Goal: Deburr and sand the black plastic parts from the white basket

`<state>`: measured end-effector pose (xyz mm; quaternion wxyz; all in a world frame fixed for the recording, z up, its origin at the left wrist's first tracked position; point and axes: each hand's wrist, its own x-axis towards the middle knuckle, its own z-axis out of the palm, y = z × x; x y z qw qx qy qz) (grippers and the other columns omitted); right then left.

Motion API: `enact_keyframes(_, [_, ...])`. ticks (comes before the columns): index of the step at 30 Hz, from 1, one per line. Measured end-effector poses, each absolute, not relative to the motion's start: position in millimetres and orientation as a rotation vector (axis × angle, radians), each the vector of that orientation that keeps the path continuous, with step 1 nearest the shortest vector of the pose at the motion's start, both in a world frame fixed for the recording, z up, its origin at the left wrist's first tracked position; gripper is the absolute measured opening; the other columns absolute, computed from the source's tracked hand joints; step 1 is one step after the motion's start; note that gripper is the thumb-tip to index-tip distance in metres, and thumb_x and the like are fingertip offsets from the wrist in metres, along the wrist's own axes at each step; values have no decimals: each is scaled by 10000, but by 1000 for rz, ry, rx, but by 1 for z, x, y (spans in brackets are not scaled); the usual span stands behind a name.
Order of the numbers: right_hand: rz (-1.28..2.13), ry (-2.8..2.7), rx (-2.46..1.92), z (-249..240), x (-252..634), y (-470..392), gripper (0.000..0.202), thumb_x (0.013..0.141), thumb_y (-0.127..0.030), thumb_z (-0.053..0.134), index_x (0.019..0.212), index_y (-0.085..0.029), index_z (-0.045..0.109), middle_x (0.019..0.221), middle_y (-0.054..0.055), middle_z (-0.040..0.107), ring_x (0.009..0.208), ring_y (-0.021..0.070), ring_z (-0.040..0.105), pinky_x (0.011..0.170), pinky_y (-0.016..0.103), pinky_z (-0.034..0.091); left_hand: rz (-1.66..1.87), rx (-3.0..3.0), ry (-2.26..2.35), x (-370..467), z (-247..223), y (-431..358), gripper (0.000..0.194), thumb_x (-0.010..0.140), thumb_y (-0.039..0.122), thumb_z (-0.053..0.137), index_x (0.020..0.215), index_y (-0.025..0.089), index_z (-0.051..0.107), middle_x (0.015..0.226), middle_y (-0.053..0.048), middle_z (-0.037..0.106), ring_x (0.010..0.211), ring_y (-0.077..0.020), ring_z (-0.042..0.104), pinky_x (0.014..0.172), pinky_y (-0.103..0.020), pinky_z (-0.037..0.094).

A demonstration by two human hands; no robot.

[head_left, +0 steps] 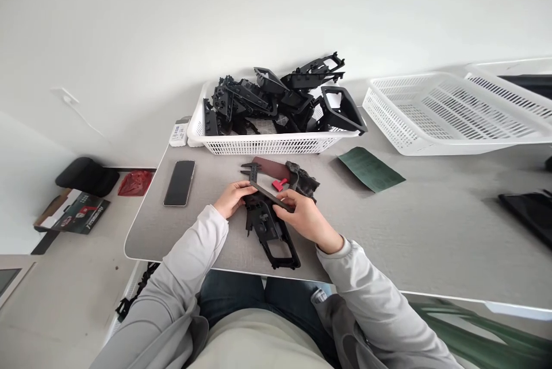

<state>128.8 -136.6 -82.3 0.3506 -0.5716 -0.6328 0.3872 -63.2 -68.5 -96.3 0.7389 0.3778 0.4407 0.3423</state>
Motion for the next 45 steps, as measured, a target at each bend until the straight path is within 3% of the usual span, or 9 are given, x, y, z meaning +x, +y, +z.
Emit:
enact_keyframes(6, [1295,-1555,-1407,-81,128,-135,243,753,-386,575,903,-200,529,596,-41,596,470,99,452,453,229,345,402,1067,902,-75,-91,-64,375,508,361,874,775,144,726,750,-18,711,711,-143,617,739,-275,441])
enact_keyframes(13, [1406,-1579,-1376,-82,130,-131,289,778,-445,579,930,-204,532,587,-50,565,481,99,429,459,235,323,350,1089,820,-74,-101,-65,479,608,543,782,862,140,728,809,-39,707,759,-168,602,801,-308,423])
enact_keyframes(17, [1444,-1578,-1390,-82,134,-122,372,776,-482,590,1000,-186,556,615,-37,572,532,120,491,498,256,382,418,1006,863,-75,-102,-66,434,597,481,805,863,148,723,798,-32,698,738,-159,597,758,-288,413])
enact_keyframes(24, [1247,-1770,-1402,-73,161,-100,442,923,-532,406,963,-186,677,745,38,703,745,203,655,764,351,518,391,891,911,-78,-104,-69,421,609,453,801,898,155,731,813,-30,706,739,-159,607,774,-287,420])
enact_keyframes(27, [1144,-1821,-1487,-76,175,-92,492,940,-539,375,1081,-194,696,785,54,733,743,219,685,739,361,556,388,886,929,-80,-105,-70,438,670,480,756,969,161,737,887,-52,723,813,-188,627,820,-305,425])
enact_keyframes(31, [946,-1954,-1499,-85,186,-88,392,948,-440,427,1144,-225,689,1078,88,737,986,258,698,851,387,566,379,866,915,-84,-105,-70,413,744,452,688,1042,170,740,976,-70,735,907,-218,637,880,-323,421])
enact_keyframes(37, [699,-2185,-1373,-84,191,-93,369,983,-351,387,1208,-223,649,896,74,739,786,202,709,703,318,572,363,808,764,-83,-103,-71,510,656,332,790,1140,194,706,1100,-76,721,1009,-235,643,938,-327,423])
enact_keyframes(41, [516,-2260,-1352,-79,196,-100,387,993,-352,361,1218,-208,642,834,75,713,721,191,694,627,297,546,374,796,822,-79,-91,-73,449,706,334,758,1125,179,712,972,-77,749,889,-206,679,882,-314,457])
enact_keyframes(45, [383,-2261,-1270,-65,196,-107,374,994,-334,379,1211,-188,646,799,77,702,667,179,668,600,290,517,416,754,834,-77,-70,-75,437,633,221,773,1065,168,735,902,-62,757,797,-178,682,803,-272,473])
